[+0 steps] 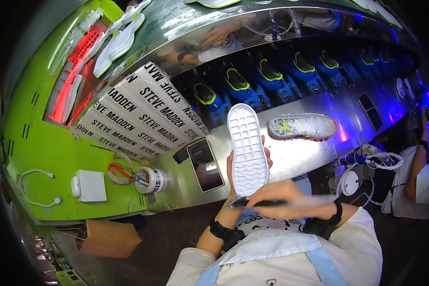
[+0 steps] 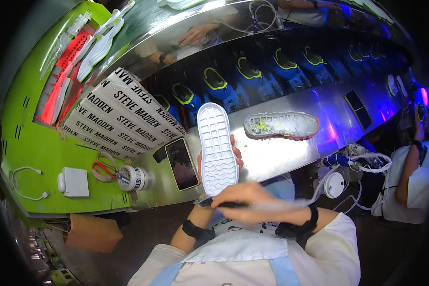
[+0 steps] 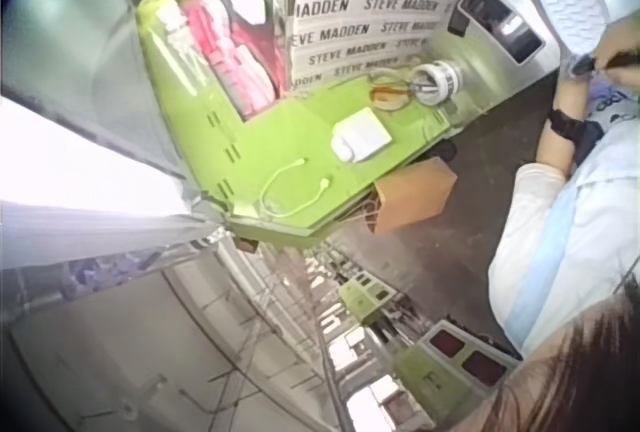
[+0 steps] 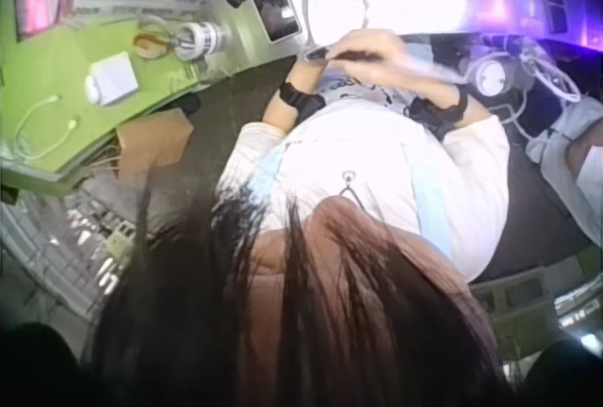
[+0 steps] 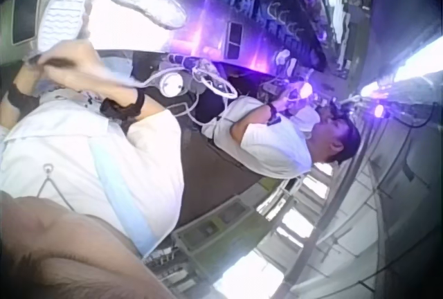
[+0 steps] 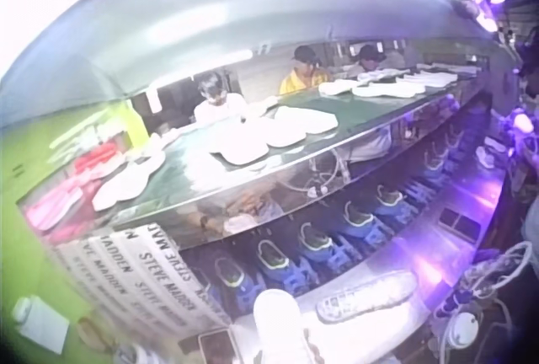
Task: The worker uses a brush to apply glue or adhesive to the bottom surface of white shoe soles on an assembly line.
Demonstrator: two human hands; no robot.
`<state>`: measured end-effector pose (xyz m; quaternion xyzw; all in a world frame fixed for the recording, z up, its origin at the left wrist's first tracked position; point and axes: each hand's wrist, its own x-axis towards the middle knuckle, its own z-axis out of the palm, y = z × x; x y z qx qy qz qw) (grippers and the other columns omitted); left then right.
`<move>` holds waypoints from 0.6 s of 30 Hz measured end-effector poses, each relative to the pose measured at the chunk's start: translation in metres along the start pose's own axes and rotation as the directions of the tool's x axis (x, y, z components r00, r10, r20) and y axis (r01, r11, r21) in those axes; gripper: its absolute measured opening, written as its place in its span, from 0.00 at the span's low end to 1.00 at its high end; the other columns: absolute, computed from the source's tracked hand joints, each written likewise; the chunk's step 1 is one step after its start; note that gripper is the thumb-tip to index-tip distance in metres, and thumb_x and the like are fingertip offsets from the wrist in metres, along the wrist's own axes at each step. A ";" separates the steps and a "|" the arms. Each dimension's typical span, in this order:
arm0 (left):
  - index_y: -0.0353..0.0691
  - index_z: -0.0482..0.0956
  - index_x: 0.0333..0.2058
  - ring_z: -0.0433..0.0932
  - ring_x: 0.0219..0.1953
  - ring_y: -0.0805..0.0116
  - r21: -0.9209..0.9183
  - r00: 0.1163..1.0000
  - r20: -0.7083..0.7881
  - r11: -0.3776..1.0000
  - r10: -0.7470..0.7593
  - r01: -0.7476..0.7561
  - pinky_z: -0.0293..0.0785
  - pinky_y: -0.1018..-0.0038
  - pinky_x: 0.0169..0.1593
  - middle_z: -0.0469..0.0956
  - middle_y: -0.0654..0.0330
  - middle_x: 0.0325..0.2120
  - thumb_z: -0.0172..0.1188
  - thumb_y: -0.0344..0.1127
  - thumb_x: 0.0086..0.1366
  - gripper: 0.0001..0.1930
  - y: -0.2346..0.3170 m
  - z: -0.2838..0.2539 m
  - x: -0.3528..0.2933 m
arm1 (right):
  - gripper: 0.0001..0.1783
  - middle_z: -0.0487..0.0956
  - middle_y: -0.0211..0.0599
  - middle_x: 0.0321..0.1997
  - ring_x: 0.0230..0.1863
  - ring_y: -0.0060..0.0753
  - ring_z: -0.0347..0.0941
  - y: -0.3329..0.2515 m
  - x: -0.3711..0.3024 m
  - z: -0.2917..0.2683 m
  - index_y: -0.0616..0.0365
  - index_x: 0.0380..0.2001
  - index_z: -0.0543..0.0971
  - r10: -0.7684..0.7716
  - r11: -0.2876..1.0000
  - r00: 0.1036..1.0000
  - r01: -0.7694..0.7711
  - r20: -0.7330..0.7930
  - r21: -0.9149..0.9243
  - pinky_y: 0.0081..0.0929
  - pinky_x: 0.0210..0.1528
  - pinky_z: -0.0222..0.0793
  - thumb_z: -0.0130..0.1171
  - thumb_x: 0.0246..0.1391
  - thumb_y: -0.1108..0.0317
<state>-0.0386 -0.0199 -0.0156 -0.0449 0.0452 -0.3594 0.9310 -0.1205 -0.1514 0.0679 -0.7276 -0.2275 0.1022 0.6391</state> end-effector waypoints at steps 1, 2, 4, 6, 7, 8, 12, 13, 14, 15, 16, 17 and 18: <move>0.41 0.59 0.62 0.67 0.51 0.55 0.001 1.000 -0.003 1.000 0.001 -0.001 0.69 0.57 0.53 0.65 0.53 0.57 0.48 0.51 0.63 0.32 0.003 0.002 0.002 | 0.11 0.81 0.39 0.36 0.37 0.26 0.78 0.001 0.006 -0.010 0.61 0.36 0.81 0.079 0.996 0.996 -0.076 -0.043 0.055 0.24 0.40 0.73 0.62 0.47 0.72; 0.37 0.55 0.63 0.69 0.49 0.52 0.028 0.999 0.032 0.999 -0.022 0.021 0.71 0.58 0.52 0.66 0.50 0.54 0.45 0.53 0.62 0.35 0.003 0.006 0.000 | 0.10 0.82 0.38 0.34 0.36 0.26 0.78 0.001 0.011 -0.012 0.62 0.35 0.81 0.045 0.999 0.985 -0.042 -0.166 0.018 0.24 0.39 0.73 0.61 0.47 0.72; 0.33 0.52 0.63 0.74 0.43 0.49 0.083 1.000 -0.013 0.996 -0.028 0.029 0.76 0.60 0.46 0.70 0.43 0.47 0.43 0.55 0.61 0.39 -0.001 0.027 0.009 | 0.07 0.82 0.38 0.30 0.31 0.26 0.79 0.008 0.008 -0.016 0.63 0.33 0.81 0.019 0.999 0.988 -0.023 -0.153 -0.026 0.23 0.36 0.74 0.60 0.50 0.72; 0.31 0.56 0.62 0.76 0.41 0.47 0.170 0.996 0.005 0.981 -0.092 0.090 0.77 0.59 0.44 0.70 0.41 0.49 0.44 0.54 0.61 0.37 0.010 0.021 0.008 | 0.07 0.82 0.39 0.32 0.32 0.26 0.79 -0.005 0.007 -0.024 0.64 0.33 0.81 0.221 0.971 0.973 -0.226 0.067 0.079 0.22 0.35 0.74 0.58 0.52 0.72; 0.31 0.57 0.61 0.77 0.41 0.47 0.222 0.996 -0.005 0.971 -0.089 0.088 0.78 0.59 0.44 0.69 0.39 0.50 0.43 0.53 0.61 0.36 0.014 0.021 0.007 | 0.07 0.82 0.40 0.32 0.33 0.27 0.79 -0.018 0.009 -0.029 0.65 0.32 0.81 0.457 0.864 0.876 -0.479 0.157 0.158 0.22 0.36 0.74 0.57 0.53 0.73; 0.31 0.57 0.61 0.77 0.41 0.47 0.219 0.996 -0.002 0.971 -0.094 0.092 0.78 0.59 0.44 0.69 0.39 0.50 0.43 0.53 0.61 0.36 0.016 0.023 0.010 | 0.08 0.82 0.39 0.31 0.31 0.25 0.79 -0.015 0.009 -0.030 0.65 0.33 0.81 0.317 0.934 0.947 -0.320 0.048 0.159 0.22 0.34 0.73 0.57 0.53 0.72; 0.28 0.62 0.57 0.78 0.41 0.47 0.366 0.934 -0.116 0.860 -0.337 0.356 0.77 0.61 0.46 0.72 0.36 0.46 0.42 0.51 0.62 0.33 0.022 0.033 0.015 | 0.07 0.80 0.38 0.26 0.25 0.29 0.76 -0.002 0.004 -0.034 0.63 0.30 0.80 0.016 0.999 0.992 -0.011 0.126 -0.037 0.23 0.31 0.71 0.55 0.54 0.72; 0.28 0.63 0.56 0.78 0.41 0.47 0.408 0.913 -0.200 0.817 -0.356 0.408 0.77 0.61 0.47 0.73 0.36 0.45 0.41 0.50 0.62 0.32 0.022 0.038 0.016 | 0.07 0.79 0.38 0.26 0.25 0.30 0.76 -0.011 0.003 -0.041 0.63 0.30 0.80 0.138 0.989 0.968 -0.122 0.208 -0.088 0.24 0.30 0.71 0.55 0.53 0.72; 0.27 0.67 0.53 0.79 0.40 0.51 0.446 0.896 -0.187 0.778 -0.404 0.443 0.77 0.64 0.47 0.76 0.40 0.43 0.44 0.47 0.62 0.29 0.019 0.048 0.020 | 0.07 0.79 0.38 0.26 0.25 0.30 0.76 -0.016 0.004 -0.045 0.63 0.29 0.80 0.091 0.995 0.984 -0.083 0.152 -0.059 0.24 0.30 0.71 0.56 0.53 0.72; 0.27 0.67 0.53 0.79 0.40 0.51 0.443 0.895 -0.185 0.779 -0.406 0.445 0.77 0.64 0.47 0.76 0.40 0.43 0.44 0.47 0.62 0.29 0.019 0.048 0.024 | 0.06 0.79 0.39 0.26 0.25 0.31 0.76 -0.020 0.006 -0.047 0.64 0.28 0.80 0.044 0.999 0.995 -0.041 0.094 -0.033 0.25 0.30 0.71 0.56 0.52 0.72; 0.26 0.68 0.52 0.79 0.43 0.53 0.338 0.845 -0.243 0.775 -0.476 0.534 0.75 0.66 0.49 0.76 0.42 0.44 0.44 0.45 0.61 0.28 0.019 0.047 0.028 | 0.06 0.79 0.39 0.27 0.24 0.30 0.75 -0.019 0.011 -0.038 0.64 0.27 0.79 -0.236 0.968 0.971 0.231 -0.045 -0.096 0.27 0.29 0.71 0.56 0.51 0.72; 0.26 0.69 0.52 0.78 0.45 0.55 0.235 0.788 -0.289 0.758 -0.543 0.608 0.74 0.68 0.51 0.77 0.44 0.45 0.45 0.43 0.60 0.27 0.020 0.047 0.033 | 0.06 0.79 0.39 0.27 0.24 0.30 0.75 -0.017 0.010 -0.040 0.64 0.27 0.79 -0.241 0.966 0.970 0.236 -0.043 -0.102 0.27 0.29 0.71 0.56 0.51 0.72; 0.28 0.71 0.51 0.79 0.44 0.59 0.360 0.764 -0.401 0.680 -0.506 0.639 0.73 0.71 0.51 0.78 0.47 0.43 0.47 0.41 0.60 0.25 0.015 0.055 0.033 | 0.06 0.79 0.40 0.30 0.26 0.32 0.76 -0.015 0.007 -0.044 0.65 0.28 0.79 -0.186 0.967 0.977 0.200 0.103 -0.155 0.26 0.31 0.72 0.56 0.51 0.72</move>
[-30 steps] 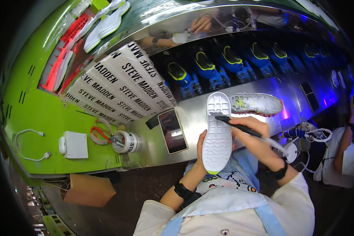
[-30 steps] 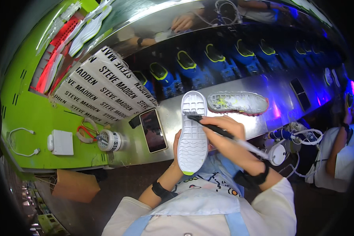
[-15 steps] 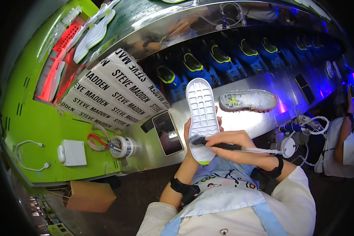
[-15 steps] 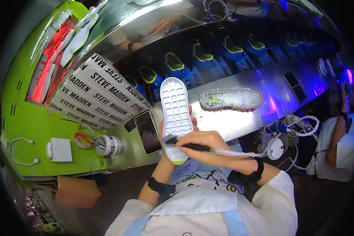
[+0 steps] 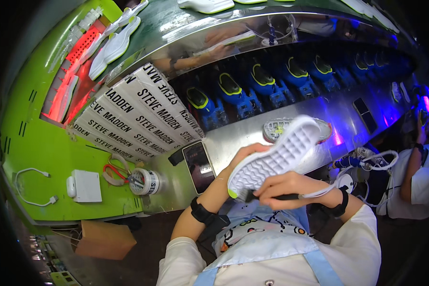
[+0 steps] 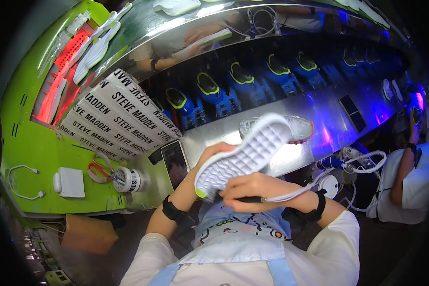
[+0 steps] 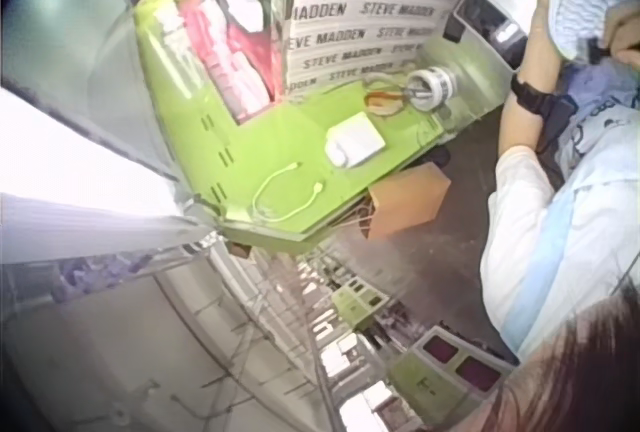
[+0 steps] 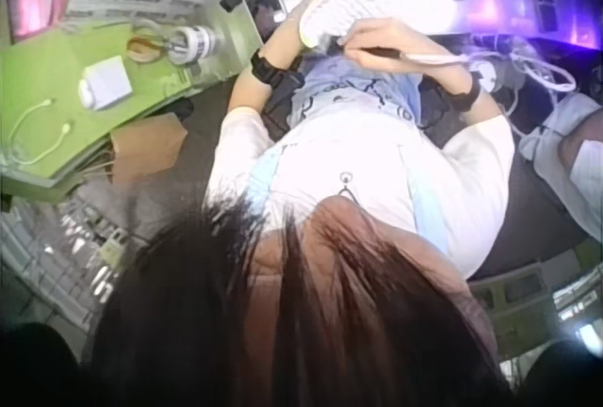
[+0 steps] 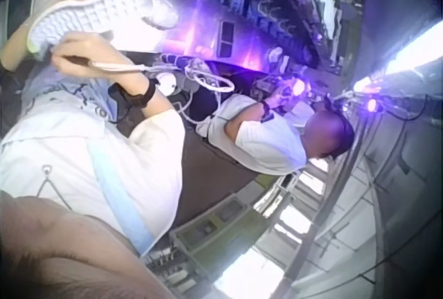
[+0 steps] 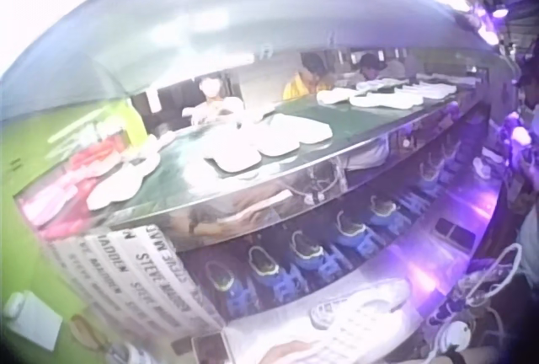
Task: The worker uses a brush to apply glue or adhesive to the bottom surface of white shoe soles on an assembly line.
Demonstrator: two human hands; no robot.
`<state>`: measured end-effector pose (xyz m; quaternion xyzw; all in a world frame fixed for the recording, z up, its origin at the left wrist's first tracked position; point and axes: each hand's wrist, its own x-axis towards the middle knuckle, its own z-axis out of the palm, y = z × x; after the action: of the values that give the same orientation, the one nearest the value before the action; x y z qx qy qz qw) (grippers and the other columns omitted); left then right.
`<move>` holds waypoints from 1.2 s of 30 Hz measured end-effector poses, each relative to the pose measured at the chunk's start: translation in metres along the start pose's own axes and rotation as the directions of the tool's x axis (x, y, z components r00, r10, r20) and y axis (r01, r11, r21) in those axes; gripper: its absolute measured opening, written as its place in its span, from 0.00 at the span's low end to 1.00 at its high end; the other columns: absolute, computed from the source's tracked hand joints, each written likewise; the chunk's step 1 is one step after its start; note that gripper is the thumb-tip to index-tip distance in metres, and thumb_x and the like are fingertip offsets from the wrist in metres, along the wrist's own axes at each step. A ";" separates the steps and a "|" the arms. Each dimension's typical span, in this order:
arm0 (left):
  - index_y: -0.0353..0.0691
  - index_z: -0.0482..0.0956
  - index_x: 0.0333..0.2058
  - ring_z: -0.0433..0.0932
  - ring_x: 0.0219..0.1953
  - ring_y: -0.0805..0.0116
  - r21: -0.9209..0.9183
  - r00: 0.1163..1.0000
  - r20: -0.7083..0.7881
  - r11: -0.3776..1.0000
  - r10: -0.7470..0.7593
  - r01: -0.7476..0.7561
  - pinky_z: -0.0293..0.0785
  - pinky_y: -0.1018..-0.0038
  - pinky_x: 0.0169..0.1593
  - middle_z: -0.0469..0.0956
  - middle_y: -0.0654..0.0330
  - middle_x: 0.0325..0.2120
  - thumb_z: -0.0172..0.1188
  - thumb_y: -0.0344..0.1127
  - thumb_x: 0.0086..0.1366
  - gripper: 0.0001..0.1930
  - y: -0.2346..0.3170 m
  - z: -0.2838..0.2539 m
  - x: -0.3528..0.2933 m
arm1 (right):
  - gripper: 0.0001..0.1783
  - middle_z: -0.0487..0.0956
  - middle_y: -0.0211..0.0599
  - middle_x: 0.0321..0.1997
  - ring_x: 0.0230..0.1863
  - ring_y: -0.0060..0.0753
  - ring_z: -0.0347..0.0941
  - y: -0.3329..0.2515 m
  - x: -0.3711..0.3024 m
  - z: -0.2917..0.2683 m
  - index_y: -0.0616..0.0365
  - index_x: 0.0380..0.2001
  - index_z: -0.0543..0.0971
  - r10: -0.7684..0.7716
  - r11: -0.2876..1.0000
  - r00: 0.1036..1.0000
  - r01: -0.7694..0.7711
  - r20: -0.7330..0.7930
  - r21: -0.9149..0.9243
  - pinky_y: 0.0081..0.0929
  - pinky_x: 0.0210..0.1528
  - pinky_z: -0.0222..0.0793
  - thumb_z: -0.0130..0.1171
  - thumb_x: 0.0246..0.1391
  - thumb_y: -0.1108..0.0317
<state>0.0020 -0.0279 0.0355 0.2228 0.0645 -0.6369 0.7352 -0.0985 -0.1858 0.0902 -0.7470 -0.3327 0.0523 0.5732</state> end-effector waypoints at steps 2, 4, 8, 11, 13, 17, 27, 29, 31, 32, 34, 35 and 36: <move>0.29 0.73 0.49 0.80 0.41 0.64 0.044 0.987 -0.145 0.996 -0.073 0.080 0.74 0.73 0.49 0.79 0.50 0.42 0.50 0.38 0.61 0.22 -0.002 0.010 -0.003 | 0.06 0.79 0.42 0.34 0.32 0.36 0.77 -0.006 -0.008 -0.007 0.65 0.30 0.79 0.115 0.993 0.977 -0.107 0.178 -0.055 0.26 0.35 0.73 0.56 0.52 0.73; 0.32 0.74 0.48 0.80 0.40 0.67 0.098 0.985 -0.162 0.993 -0.053 0.070 0.75 0.76 0.47 0.79 0.53 0.41 0.52 0.36 0.62 0.18 -0.006 0.006 -0.007 | 0.06 0.79 0.42 0.32 0.32 0.36 0.77 -0.012 0.000 -0.008 0.65 0.29 0.79 0.066 0.998 0.996 -0.067 0.055 0.020 0.26 0.36 0.72 0.56 0.51 0.73; 0.36 0.77 0.43 0.80 0.37 0.72 0.310 0.977 -0.211 0.950 0.038 0.030 0.77 0.78 0.40 0.80 0.57 0.39 0.56 0.38 0.61 0.15 -0.005 0.005 -0.011 | 0.04 0.79 0.39 0.29 0.31 0.33 0.76 -0.004 -0.013 -0.014 0.63 0.28 0.80 0.058 0.996 0.998 -0.056 0.036 -0.069 0.25 0.34 0.71 0.57 0.50 0.74; 0.37 0.78 0.44 0.79 0.34 0.73 0.279 0.942 -0.310 0.935 -0.131 0.221 0.76 0.79 0.37 0.80 0.59 0.37 0.58 0.40 0.59 0.17 0.006 0.016 -0.013 | 0.05 0.79 0.38 0.26 0.29 0.31 0.77 -0.005 -0.027 -0.038 0.62 0.24 0.81 0.275 0.961 0.961 -0.275 0.012 -0.028 0.25 0.33 0.70 0.58 0.49 0.73; 0.37 0.77 0.46 0.79 0.32 0.73 0.232 0.962 -0.272 0.968 -0.026 0.092 0.75 0.79 0.36 0.80 0.60 0.35 0.57 0.41 0.59 0.19 0.005 0.012 -0.012 | 0.06 0.80 0.36 0.25 0.27 0.30 0.78 -0.005 -0.028 -0.026 0.62 0.21 0.82 0.227 0.974 0.954 -0.225 -0.196 0.037 0.25 0.31 0.73 0.57 0.47 0.75; 0.36 0.74 0.51 0.80 0.35 0.67 0.554 0.951 -0.310 0.817 0.027 0.157 0.76 0.75 0.38 0.79 0.54 0.38 0.56 0.44 0.60 0.23 0.011 0.009 -0.014 | 0.11 0.80 0.42 0.25 0.29 0.29 0.78 0.008 -0.068 -0.055 0.66 0.19 0.80 0.395 0.880 0.889 -0.438 -0.230 -0.185 0.24 0.33 0.73 0.54 0.51 0.74; 0.28 0.63 0.56 0.73 0.51 0.50 -0.340 0.606 0.336 0.692 0.721 -0.637 0.75 0.64 0.50 0.72 0.41 0.49 0.48 0.41 0.67 0.25 0.138 0.083 -0.145 | 0.24 0.75 0.57 0.34 0.21 0.45 0.75 -0.031 -0.007 -0.039 0.67 0.22 0.74 -0.139 0.910 0.713 0.366 -0.687 0.196 0.34 0.22 0.75 0.48 0.61 0.56; 0.25 0.62 0.55 0.70 0.55 0.52 -0.323 0.257 0.120 0.283 0.959 -0.903 0.75 0.66 0.53 0.68 0.43 0.52 0.50 0.32 0.66 0.22 0.194 0.055 -0.187 | 0.22 0.75 0.55 0.34 0.20 0.42 0.74 -0.023 -0.014 -0.043 0.67 0.23 0.74 -0.133 0.916 0.667 0.366 -0.733 0.167 0.33 0.23 0.74 0.49 0.61 0.57; 0.26 0.61 0.56 0.71 0.54 0.52 0.171 0.049 -0.066 0.060 0.997 -0.983 0.75 0.68 0.50 0.70 0.42 0.51 0.47 0.31 0.67 0.21 0.233 0.059 -0.201 | 0.21 0.75 0.54 0.33 0.21 0.42 0.75 -0.012 -0.019 -0.043 0.67 0.23 0.74 -0.061 0.929 0.687 0.304 -0.724 0.210 0.32 0.24 0.74 0.49 0.61 0.59; 0.24 0.60 0.56 0.71 0.54 0.50 0.505 -0.139 0.002 -0.121 0.990 -0.854 0.75 0.67 0.50 0.70 0.41 0.51 0.49 0.32 0.66 0.24 0.252 0.060 -0.212 | 0.21 0.75 0.54 0.34 0.22 0.41 0.75 -0.010 -0.020 -0.042 0.67 0.22 0.74 -0.034 0.937 0.702 0.271 -0.712 0.222 0.31 0.25 0.74 0.49 0.61 0.58; 0.21 0.61 0.55 0.71 0.53 0.47 0.987 -0.426 0.131 -0.158 0.895 -0.028 0.72 0.63 0.50 0.71 0.39 0.50 0.54 0.37 0.61 0.29 0.298 0.056 -0.242 | 0.17 0.76 0.53 0.35 0.22 0.40 0.75 -0.008 -0.017 -0.036 0.67 0.24 0.74 -0.009 0.928 0.712 0.268 -0.702 0.260 0.31 0.26 0.74 0.53 0.59 0.62; 0.19 0.61 0.54 0.72 0.53 0.47 0.854 -0.530 0.209 0.111 0.822 0.508 0.71 0.62 0.50 0.72 0.38 0.48 0.58 0.40 0.58 0.32 0.321 0.045 -0.265 | 0.16 0.76 0.53 0.35 0.23 0.40 0.76 -0.008 -0.013 -0.034 0.67 0.25 0.74 0.004 0.922 0.722 0.265 -0.692 0.283 0.31 0.25 0.74 0.54 0.58 0.63; 0.19 0.63 0.52 0.73 0.51 0.47 0.824 -0.411 0.083 0.169 0.908 0.540 0.69 0.62 0.51 0.73 0.37 0.47 0.61 0.43 0.55 0.35 0.340 0.019 -0.286 | 0.12 0.76 0.53 0.36 0.24 0.40 0.76 -0.011 -0.013 -0.030 0.67 0.27 0.75 0.013 0.906 0.726 0.282 -0.687 0.316 0.32 0.25 0.75 0.57 0.55 0.67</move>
<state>0.2749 0.2546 0.2444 0.9060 0.1448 0.2928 0.2692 -0.0992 -0.2161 0.1066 -0.5545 -0.1386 -0.1980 0.7963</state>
